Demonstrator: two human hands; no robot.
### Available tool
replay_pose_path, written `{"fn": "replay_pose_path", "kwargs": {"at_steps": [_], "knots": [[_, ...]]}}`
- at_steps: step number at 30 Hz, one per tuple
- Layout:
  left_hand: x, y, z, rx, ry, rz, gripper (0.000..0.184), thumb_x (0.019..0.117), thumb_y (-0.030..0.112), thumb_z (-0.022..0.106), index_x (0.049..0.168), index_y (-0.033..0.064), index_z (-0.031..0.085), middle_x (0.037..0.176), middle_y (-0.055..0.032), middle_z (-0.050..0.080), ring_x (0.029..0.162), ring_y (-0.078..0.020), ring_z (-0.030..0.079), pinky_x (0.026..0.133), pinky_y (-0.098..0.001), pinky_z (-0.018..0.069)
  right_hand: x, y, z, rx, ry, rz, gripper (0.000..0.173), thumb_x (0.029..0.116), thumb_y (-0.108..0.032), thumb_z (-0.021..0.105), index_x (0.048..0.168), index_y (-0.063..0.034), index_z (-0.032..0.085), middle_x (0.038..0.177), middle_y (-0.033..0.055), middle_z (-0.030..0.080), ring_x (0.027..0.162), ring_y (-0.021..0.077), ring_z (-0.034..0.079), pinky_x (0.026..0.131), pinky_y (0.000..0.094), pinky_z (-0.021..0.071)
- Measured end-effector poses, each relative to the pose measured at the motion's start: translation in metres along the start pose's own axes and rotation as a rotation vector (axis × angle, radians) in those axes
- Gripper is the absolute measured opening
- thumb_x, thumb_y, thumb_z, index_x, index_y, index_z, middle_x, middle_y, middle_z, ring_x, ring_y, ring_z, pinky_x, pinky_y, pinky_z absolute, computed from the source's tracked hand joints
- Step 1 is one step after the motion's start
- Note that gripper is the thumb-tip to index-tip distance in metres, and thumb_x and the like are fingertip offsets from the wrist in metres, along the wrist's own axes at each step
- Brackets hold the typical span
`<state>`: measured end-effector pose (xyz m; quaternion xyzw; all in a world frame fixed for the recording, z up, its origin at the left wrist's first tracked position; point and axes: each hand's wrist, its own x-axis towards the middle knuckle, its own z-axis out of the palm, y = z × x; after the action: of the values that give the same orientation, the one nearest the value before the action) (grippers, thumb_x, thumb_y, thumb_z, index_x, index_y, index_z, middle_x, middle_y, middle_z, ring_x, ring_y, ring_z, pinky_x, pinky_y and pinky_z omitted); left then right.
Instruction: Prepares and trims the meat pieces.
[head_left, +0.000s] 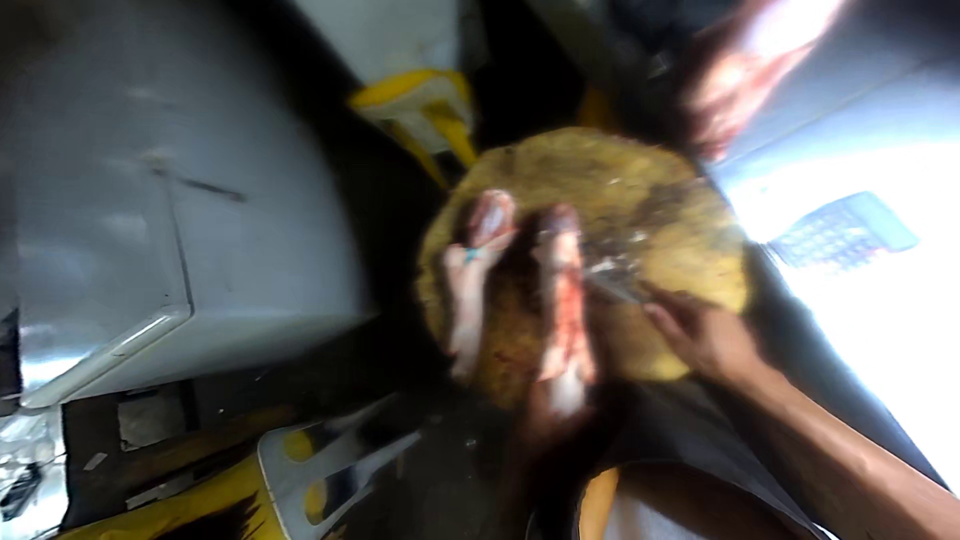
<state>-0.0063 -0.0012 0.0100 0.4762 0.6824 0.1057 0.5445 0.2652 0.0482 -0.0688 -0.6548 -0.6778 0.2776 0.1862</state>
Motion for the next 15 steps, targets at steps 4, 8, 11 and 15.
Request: {"fn": "replay_pose_path", "kwargs": {"at_steps": [4, 8, 11, 15], "knots": [[0.002, -0.004, 0.008, -0.05, 0.005, 0.07, 0.077, 0.0804, 0.027, 0.084, 0.138, -0.0102, 0.049, 0.12, -0.0181, 0.067, 0.109, -0.0141, 0.065, 0.099, -0.0303, 0.0522, -0.023, -0.033, -0.03, -0.178, -0.036, -0.235, 0.06, 0.1015, -0.065, 0.042, 0.132, -0.0222, 0.072, 0.091, 0.0118, 0.074, 0.08, 0.0291, 0.071, 0.068, 0.048, 0.0567], [-0.003, 0.006, 0.01, 0.084, 0.002, -0.012, 0.077, 0.0833, 0.033, 0.083, 0.137, -0.0102, 0.05, 0.119, -0.0218, 0.067, 0.11, -0.0239, 0.066, 0.099, -0.0396, 0.0525, -0.007, -0.038, -0.046, -0.344, -0.027, -0.203, 0.057, 0.1024, -0.06, 0.044, 0.131, -0.0193, 0.072, 0.088, 0.0148, 0.073, 0.077, 0.0358, 0.071, 0.064, 0.0541, 0.0562], [-0.007, 0.019, 0.007, 0.196, -0.052, -0.064, 0.08, 0.0879, 0.041, 0.078, 0.142, -0.009, 0.046, 0.12, -0.0237, 0.067, 0.113, -0.0304, 0.066, 0.1, -0.0455, 0.0516, 0.016, -0.032, -0.057, -0.42, 0.003, -0.099, 0.058, 0.1032, -0.058, 0.044, 0.136, -0.0175, 0.068, 0.092, 0.0177, 0.073, 0.082, 0.0401, 0.071, 0.067, 0.0596, 0.0552], [-0.005, 0.021, 0.005, 0.24, -0.101, -0.081, 0.08, 0.0906, 0.048, 0.073, 0.143, -0.0055, 0.046, 0.119, -0.0227, 0.067, 0.111, -0.0322, 0.067, 0.098, -0.0478, 0.0525, 0.013, -0.044, -0.07, -0.44, -0.049, -0.115, 0.058, 0.1025, -0.058, 0.045, 0.136, -0.0172, 0.068, 0.091, 0.019, 0.073, 0.08, 0.042, 0.071, 0.065, 0.0616, 0.0544]]}}
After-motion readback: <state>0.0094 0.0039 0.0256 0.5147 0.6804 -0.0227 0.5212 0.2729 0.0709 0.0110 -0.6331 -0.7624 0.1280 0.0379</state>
